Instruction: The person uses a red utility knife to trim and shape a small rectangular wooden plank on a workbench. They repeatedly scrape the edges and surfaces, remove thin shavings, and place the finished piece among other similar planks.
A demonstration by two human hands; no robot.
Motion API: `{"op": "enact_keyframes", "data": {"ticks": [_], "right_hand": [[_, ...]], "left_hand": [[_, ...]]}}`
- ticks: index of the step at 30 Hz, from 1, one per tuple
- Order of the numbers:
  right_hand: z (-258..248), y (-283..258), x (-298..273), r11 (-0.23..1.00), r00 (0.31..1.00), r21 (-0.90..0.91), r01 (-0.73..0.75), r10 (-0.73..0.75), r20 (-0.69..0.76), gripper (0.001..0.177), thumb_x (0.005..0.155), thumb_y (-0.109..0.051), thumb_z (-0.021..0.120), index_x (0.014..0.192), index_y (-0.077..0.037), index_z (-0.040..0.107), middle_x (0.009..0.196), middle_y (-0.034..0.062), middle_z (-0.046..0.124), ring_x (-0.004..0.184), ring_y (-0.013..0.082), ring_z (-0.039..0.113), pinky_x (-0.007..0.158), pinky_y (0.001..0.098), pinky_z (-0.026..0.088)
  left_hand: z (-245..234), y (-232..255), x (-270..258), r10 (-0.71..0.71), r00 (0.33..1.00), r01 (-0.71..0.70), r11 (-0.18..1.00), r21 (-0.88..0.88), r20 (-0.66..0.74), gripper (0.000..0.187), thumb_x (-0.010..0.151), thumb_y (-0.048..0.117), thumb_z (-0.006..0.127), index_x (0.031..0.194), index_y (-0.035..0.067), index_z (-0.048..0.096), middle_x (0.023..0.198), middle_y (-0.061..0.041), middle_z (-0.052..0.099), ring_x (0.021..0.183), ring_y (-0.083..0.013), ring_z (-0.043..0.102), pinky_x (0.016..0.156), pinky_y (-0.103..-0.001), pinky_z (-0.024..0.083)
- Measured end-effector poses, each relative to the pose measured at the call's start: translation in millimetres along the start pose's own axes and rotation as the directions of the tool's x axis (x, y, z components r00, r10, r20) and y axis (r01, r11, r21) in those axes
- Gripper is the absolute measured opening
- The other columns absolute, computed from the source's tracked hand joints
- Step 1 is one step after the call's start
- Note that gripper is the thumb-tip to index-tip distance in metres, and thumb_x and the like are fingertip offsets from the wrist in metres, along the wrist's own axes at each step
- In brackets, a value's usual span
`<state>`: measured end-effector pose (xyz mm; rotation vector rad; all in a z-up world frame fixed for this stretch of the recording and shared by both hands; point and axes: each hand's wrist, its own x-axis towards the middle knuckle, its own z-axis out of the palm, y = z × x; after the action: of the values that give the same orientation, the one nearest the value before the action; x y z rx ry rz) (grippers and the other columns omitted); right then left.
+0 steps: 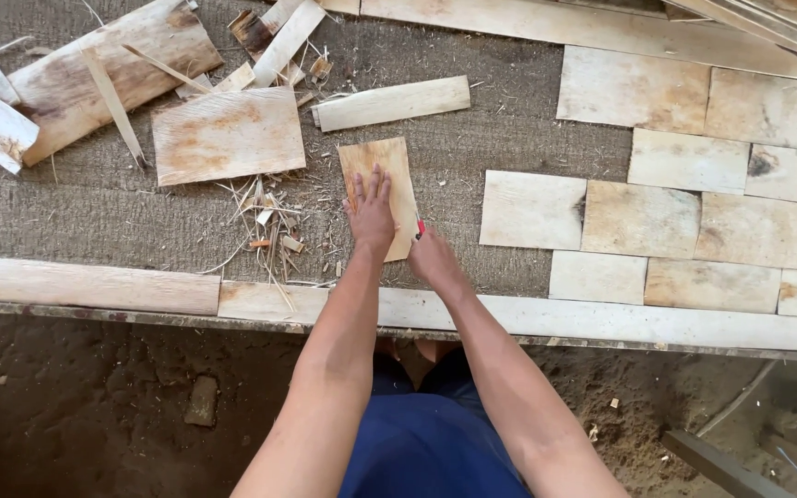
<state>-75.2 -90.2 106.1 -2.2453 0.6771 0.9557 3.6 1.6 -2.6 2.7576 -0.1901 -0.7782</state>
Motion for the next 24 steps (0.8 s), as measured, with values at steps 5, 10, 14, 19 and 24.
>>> {"op": "enact_keyframes", "data": {"ticks": [5,10,14,19,24], "right_hand": [[-3.0,-2.9,-27.0,1.000,1.000,-0.006,-0.027,0.027,0.015,0.049,0.104,-0.032,0.038,0.130,0.007,0.049,0.121,0.0352,0.066,0.122,0.0508,0.063,0.099,0.0582,0.052],[8.0,18.1,-24.6,0.999,0.998,-0.009,-0.042,0.042,0.047,0.049,0.102,-0.032,0.037,0.129,0.007,0.049,0.123,0.0340,0.066,0.121,0.0508,0.063,0.099,0.0587,0.052],[20.5,29.0,-27.3,1.000,0.999,-0.013,-0.023,0.024,0.049,0.051,0.105,-0.034,0.037,0.130,0.008,0.050,0.121,0.0349,0.065,0.121,0.0523,0.063,0.097,0.0580,0.053],[13.5,28.8,-39.8,0.999,0.997,-0.027,-0.042,0.044,0.062,0.051,0.106,-0.033,0.037,0.133,0.008,0.048,0.125,0.0345,0.064,0.123,0.0515,0.061,0.098,0.0583,0.053],[-7.2,21.3,-67.5,0.987,0.994,0.154,-0.047,0.032,0.101,0.048,0.104,-0.035,0.040,0.121,0.005,0.061,0.088,0.0256,0.071,0.067,0.0374,0.074,0.071,0.0511,0.058]], "left_hand": [[-4.3,0.2,-6.2,0.009,1.000,-0.009,1.000,0.000,0.021,0.110,0.078,0.022,0.088,0.164,0.030,0.019,0.172,0.012,-0.003,0.159,-0.0309,0.001,0.121,-0.070,0.023],[4.6,-3.5,0.4,0.022,1.000,-0.022,1.000,-0.006,0.021,0.112,0.077,0.020,0.089,0.164,0.029,0.018,0.172,0.012,-0.004,0.158,-0.0320,-0.001,0.120,-0.071,0.023],[8.5,-6.6,4.0,0.027,1.000,-0.027,1.000,0.011,0.014,0.112,0.078,0.022,0.089,0.164,0.029,0.018,0.172,0.012,-0.004,0.158,-0.0315,-0.001,0.120,-0.070,0.024],[5.5,-4.1,4.6,0.033,0.999,-0.033,0.999,0.000,0.007,0.111,0.078,0.022,0.089,0.164,0.028,0.019,0.173,0.011,-0.002,0.159,-0.0315,0.001,0.120,-0.069,0.026],[0.7,-6.7,-4.0,0.042,0.999,-0.043,0.999,-0.023,-0.009,0.110,0.076,0.023,0.089,0.163,0.027,0.023,0.173,0.009,0.001,0.159,-0.0298,0.003,0.121,-0.068,0.026]]}}
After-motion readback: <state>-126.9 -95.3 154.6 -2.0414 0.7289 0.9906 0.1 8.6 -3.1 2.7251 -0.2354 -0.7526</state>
